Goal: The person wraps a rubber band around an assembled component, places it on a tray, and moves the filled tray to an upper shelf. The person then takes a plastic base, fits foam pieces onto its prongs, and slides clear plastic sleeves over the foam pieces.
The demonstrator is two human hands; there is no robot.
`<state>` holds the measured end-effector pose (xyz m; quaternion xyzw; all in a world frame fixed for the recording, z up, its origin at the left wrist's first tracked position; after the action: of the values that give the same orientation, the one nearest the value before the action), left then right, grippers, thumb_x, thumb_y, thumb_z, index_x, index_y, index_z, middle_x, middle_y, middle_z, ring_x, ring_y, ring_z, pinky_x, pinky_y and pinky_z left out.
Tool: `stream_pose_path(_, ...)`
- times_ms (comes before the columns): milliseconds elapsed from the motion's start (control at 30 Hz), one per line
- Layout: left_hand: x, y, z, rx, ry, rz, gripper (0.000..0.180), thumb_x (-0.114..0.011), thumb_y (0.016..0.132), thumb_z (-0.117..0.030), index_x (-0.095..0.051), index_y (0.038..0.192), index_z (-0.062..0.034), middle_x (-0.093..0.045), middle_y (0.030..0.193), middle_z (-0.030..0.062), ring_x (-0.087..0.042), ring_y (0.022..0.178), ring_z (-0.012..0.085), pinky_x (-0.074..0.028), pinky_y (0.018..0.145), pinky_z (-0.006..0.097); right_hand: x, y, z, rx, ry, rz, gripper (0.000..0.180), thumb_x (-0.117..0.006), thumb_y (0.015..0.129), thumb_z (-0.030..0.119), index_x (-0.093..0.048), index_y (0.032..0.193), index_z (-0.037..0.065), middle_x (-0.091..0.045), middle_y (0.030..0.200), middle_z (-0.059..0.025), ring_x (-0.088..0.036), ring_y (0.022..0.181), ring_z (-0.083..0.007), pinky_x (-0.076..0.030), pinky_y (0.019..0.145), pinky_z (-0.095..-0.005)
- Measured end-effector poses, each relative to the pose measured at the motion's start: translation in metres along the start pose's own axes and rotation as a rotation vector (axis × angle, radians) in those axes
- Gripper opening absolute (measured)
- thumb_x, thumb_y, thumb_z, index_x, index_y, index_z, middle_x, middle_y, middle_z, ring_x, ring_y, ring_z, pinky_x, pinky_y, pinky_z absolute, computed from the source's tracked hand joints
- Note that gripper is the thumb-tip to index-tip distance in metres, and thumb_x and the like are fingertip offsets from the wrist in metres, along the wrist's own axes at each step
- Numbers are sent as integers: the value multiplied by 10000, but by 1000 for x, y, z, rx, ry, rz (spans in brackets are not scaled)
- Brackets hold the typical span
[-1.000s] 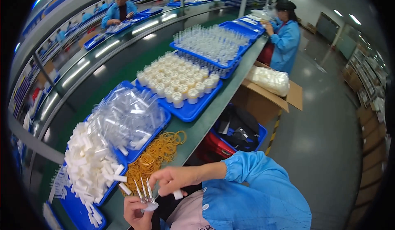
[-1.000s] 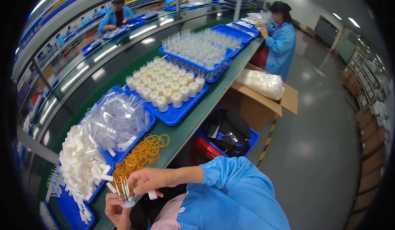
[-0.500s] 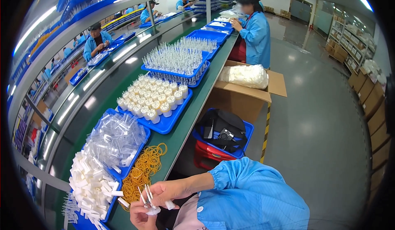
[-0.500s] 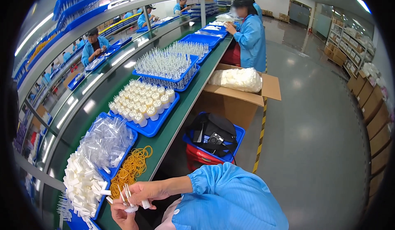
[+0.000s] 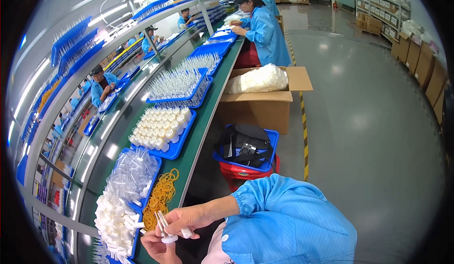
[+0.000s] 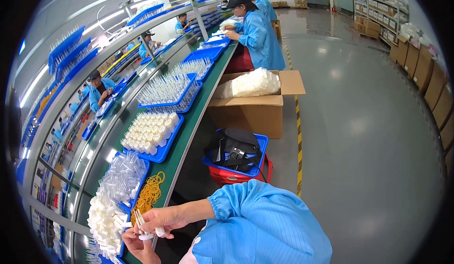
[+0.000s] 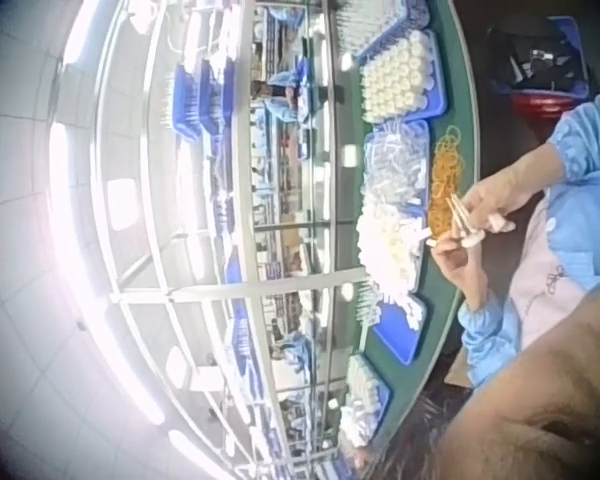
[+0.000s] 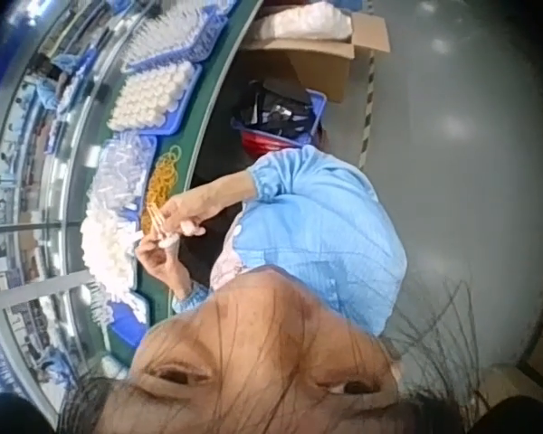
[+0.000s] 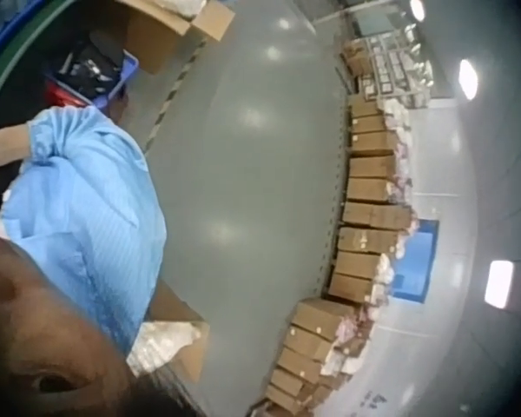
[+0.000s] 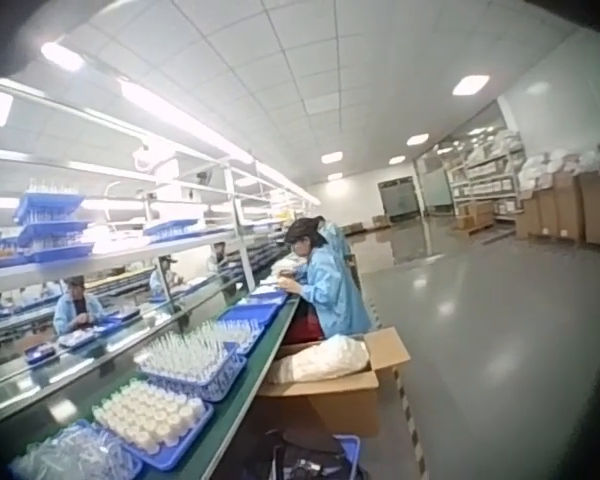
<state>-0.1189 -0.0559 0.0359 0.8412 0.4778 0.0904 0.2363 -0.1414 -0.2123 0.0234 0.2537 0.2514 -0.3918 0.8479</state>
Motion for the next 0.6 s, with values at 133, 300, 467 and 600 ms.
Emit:
stream_pose_path(133, -11, -11, -11, -63, 132, 19, 400, -660, 749, 161, -443, 995, -69, -499, 999, 56, -533, 965, 161, -474, 839, 283, -9, -14, -6, 27, 26, -22, 431, -630, 884, 365, -533, 1169, 57, -535, 917, -57, -489, 505, -74, -425, 364, -209)
stream_pose_path(300, -27, -25, -39, -207, 422, 64, 370, -666, 763, 133, -544, 1068, -38, -522, 1001, 63, -557, 923, 172, -484, 807, 281, -20, -30, -12, 12, 60, -32, 449, -618, 888, 393, -519, 1173, 61, -527, 772, -27, -459, 439, -72, -413, 359, -210)
stream_pose_path(467, -38, -40, -52, -318, 659, 44, 238, -720, 738, 66, -630, 944, -11, -537, 976, 84, -567, 876, 197, -466, 706, 268, -26, -46, -16, 15, 71, 15, 475, -611, 892, 395, -494, 1202, 54, -496, 639, 3, -448, 422, -72, -390, 346, -213)
stream_pose_path(600, -33, -48, -41, -204, 659, 24, 140, -629, 775, 43, -543, 859, -29, -466, 925, 49, -514, 817, 122, -431, 713, 210, -7, -64, -35, 25, -11, -140, 411, -637, 878, 384, -519, 1075, 44, -483, 631, 10, -475, 439, -59, -362, 336, -198)
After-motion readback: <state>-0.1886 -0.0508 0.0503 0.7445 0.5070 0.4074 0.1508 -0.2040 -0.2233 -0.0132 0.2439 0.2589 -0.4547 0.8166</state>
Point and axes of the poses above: each hand's wrist, its own y-axis towards the middle knuckle, its own x-axis out of the back of the hand, z = x × y, the point moved 3 cm from there along y, towards the middle knuckle
